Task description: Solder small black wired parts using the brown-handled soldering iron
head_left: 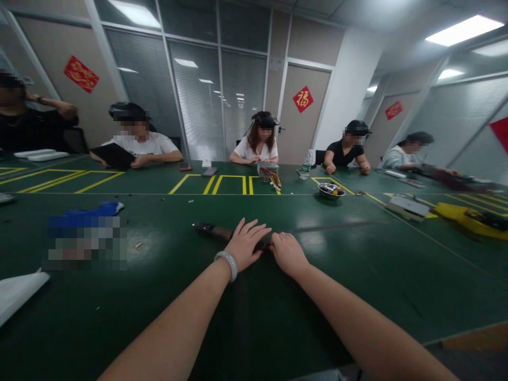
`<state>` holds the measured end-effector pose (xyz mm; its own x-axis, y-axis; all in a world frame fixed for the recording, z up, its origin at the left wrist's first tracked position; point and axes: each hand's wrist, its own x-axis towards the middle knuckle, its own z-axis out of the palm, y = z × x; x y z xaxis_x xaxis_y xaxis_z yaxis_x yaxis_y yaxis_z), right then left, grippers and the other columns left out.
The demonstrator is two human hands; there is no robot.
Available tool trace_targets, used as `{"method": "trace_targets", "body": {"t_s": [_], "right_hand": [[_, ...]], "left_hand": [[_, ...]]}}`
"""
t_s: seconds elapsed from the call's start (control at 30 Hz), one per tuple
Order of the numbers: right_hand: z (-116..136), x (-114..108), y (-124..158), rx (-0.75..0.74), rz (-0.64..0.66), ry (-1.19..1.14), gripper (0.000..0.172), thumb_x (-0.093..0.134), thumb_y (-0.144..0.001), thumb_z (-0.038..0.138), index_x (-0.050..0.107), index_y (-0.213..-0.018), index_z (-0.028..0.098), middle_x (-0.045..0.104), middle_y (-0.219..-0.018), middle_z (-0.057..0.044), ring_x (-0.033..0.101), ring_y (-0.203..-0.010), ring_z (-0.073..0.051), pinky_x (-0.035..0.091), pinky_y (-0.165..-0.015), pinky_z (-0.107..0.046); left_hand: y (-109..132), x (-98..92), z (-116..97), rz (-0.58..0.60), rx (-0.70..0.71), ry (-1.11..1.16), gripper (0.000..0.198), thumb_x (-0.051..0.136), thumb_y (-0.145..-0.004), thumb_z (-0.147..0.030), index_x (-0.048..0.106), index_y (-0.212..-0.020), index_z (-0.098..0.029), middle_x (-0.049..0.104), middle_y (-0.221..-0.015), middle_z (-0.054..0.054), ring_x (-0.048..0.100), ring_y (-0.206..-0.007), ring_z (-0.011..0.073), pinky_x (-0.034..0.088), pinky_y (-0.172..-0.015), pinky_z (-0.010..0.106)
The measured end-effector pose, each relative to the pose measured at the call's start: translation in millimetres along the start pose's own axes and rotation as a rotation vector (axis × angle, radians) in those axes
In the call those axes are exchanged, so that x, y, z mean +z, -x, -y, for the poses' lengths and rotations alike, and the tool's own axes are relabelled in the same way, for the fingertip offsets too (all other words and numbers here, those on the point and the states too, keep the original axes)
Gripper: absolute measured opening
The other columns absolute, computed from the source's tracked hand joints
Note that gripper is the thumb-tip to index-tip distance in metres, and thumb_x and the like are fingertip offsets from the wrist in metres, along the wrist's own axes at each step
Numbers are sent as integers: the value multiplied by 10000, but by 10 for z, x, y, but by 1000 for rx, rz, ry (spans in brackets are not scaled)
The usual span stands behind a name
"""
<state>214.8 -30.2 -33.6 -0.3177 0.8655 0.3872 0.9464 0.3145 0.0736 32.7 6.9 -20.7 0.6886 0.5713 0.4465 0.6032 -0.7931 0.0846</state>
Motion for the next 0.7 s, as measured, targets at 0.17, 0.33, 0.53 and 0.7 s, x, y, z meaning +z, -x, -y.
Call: {"method": "trace_targets", "body": {"t_s": [0.17,0.33,0.53,0.7], "right_hand": [[-276,-60,77,31,38,5,53,529,-892,224,497,-872,186,595,-850,-46,540,-838,-206,352,-780,-312],[-1186,-204,494,263,143,79,55,476,-897,203,524,-881,181,611,-871,-82,555,-890,-221,358,-806,-310],[-2463,-498,1430,652,230,242,121,420,-912,240,529,-881,198,593,-853,-125,577,-821,-241,369,-694,-331],[-3037,-655,2092,1009,270,257,151,416,-887,240,562,-863,210,572,-868,-171,579,-745,-222,352,-603,-345]], "left_hand": [[40,-57,-41,-5,-48,-51,876,641,-741,-249,141,-1458,-310,198,-1522,25,150,-1390,275,13,-1131,524],[43,-26,-6,12,-74,-52,944,661,-728,-286,73,-1466,-305,94,-1542,47,130,-1394,297,32,-1124,537],[32,12,-9,29,-76,-38,941,637,-734,-285,45,-1465,-319,80,-1544,32,129,-1395,282,46,-1128,528],[28,14,2,36,-68,14,848,627,-739,-237,163,-1445,-315,178,-1515,35,206,-1365,270,171,-1116,486]]}}
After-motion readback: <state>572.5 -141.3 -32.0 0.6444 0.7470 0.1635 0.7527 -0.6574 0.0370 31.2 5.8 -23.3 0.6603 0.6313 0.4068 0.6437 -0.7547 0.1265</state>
